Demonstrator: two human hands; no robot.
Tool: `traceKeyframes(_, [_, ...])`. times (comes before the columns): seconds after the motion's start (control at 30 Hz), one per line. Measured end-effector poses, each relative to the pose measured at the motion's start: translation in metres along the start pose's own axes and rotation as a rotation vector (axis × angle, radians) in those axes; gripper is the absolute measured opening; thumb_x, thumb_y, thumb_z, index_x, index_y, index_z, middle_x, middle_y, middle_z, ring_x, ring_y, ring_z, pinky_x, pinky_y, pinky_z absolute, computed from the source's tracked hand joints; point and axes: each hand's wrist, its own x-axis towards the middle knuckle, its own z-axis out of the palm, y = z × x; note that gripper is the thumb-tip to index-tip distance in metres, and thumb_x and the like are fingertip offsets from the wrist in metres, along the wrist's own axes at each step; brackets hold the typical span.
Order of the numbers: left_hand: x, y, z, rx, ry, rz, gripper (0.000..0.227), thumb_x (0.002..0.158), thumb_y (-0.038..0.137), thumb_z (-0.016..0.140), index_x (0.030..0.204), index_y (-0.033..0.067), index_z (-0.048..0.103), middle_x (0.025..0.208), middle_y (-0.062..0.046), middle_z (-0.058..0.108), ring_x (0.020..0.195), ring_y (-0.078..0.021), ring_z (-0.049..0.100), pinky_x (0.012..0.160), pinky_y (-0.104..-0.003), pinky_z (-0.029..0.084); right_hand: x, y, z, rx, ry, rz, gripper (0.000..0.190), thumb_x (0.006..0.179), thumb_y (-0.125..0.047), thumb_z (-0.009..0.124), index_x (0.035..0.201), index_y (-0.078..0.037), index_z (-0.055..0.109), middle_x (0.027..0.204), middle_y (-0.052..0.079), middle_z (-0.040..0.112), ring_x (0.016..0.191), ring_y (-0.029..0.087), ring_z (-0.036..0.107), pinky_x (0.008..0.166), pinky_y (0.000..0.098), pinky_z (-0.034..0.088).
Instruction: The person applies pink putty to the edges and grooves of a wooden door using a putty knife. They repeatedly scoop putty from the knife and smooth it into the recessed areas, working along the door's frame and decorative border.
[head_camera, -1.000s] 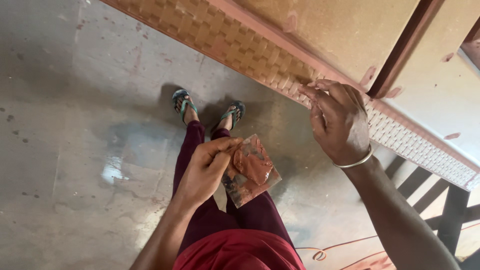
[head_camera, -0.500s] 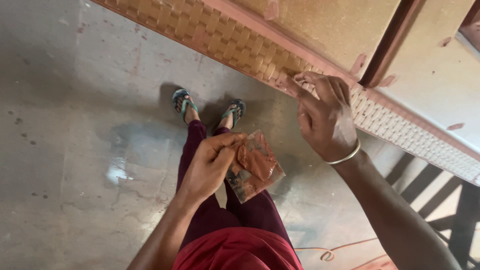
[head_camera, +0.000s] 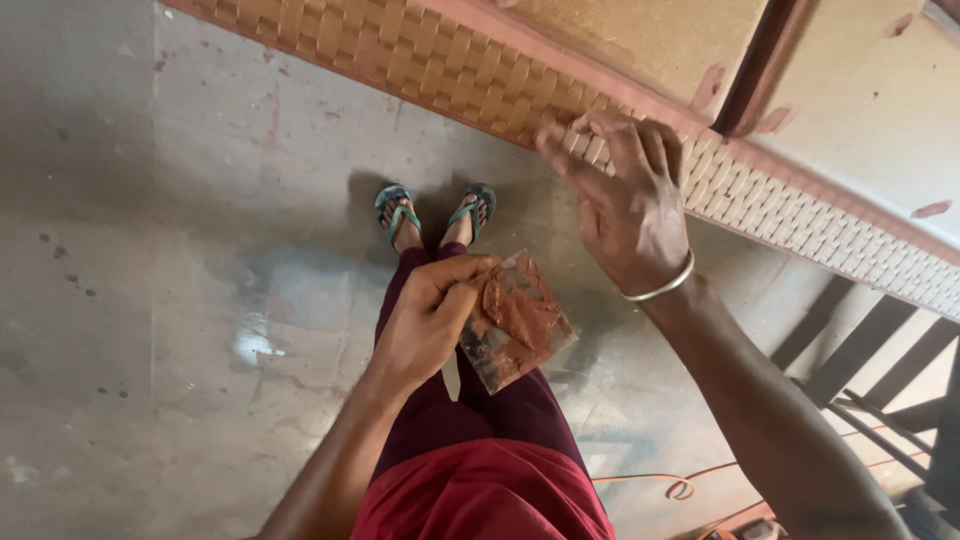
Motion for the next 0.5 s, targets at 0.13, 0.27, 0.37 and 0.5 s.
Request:
traceKeyframes(0.13, [-0.002, 0.001, -0.003, -0.012, -0.043, -0.015, 0.032, 0.103, 0.004, 0.044, 0.117, -0.0109, 0.069, 0.090, -0.002, 0.064, 0.079, -0.0072, 0.056, 0.073, -0.023, 0.049, -0.021, -0.015, -0.016, 0.225, -0.112, 0.060, 0.053, 0.086, 0.008, 0.056, 0.126, -0.024, 0.071, 0.134, 0.009, 0.065, 0.121, 0.027, 0.060, 0.111, 0.0486, 0.044])
traceKeyframes(0.27, [0.002, 0.003, -0.007, 0.100, -0.037, -0.053, 0.036, 0.098, 0.004, 0.046, 0.124, -0.0082, 0.067, 0.096, -0.001, 0.069, 0.083, -0.0052, 0.061, 0.074, -0.022, 0.052, -0.047, -0.044, -0.046, 0.318, -0.213, 0.034, 0.054, 0.086, 0.008, 0.057, 0.130, -0.021, 0.072, 0.137, 0.006, 0.064, 0.133, 0.028, 0.058, 0.116, 0.0514, 0.045])
traceKeyframes(0.37, [0.004, 0.003, -0.006, 0.097, -0.098, -0.175, 0.037, 0.097, 0.005, 0.046, 0.126, -0.0066, 0.066, 0.087, -0.004, 0.069, 0.069, -0.0099, 0.064, 0.063, -0.025, 0.053, -0.053, -0.064, -0.052, 0.183, -0.183, -0.045, 0.040, 0.091, -0.004, 0.066, 0.125, -0.023, 0.074, 0.135, 0.012, 0.060, 0.126, 0.029, 0.057, 0.109, 0.0476, 0.047])
traceKeyframes(0.5, [0.004, 0.004, -0.002, 0.113, -0.190, -0.117, 0.036, 0.099, 0.005, 0.046, 0.125, -0.0091, 0.066, 0.088, -0.007, 0.071, 0.071, -0.0098, 0.064, 0.064, -0.025, 0.054, -0.060, -0.081, -0.058, 0.208, -0.218, -0.009, 0.042, 0.080, -0.001, 0.068, 0.115, -0.021, 0.078, 0.134, 0.012, 0.061, 0.126, 0.032, 0.056, 0.105, 0.0470, 0.048])
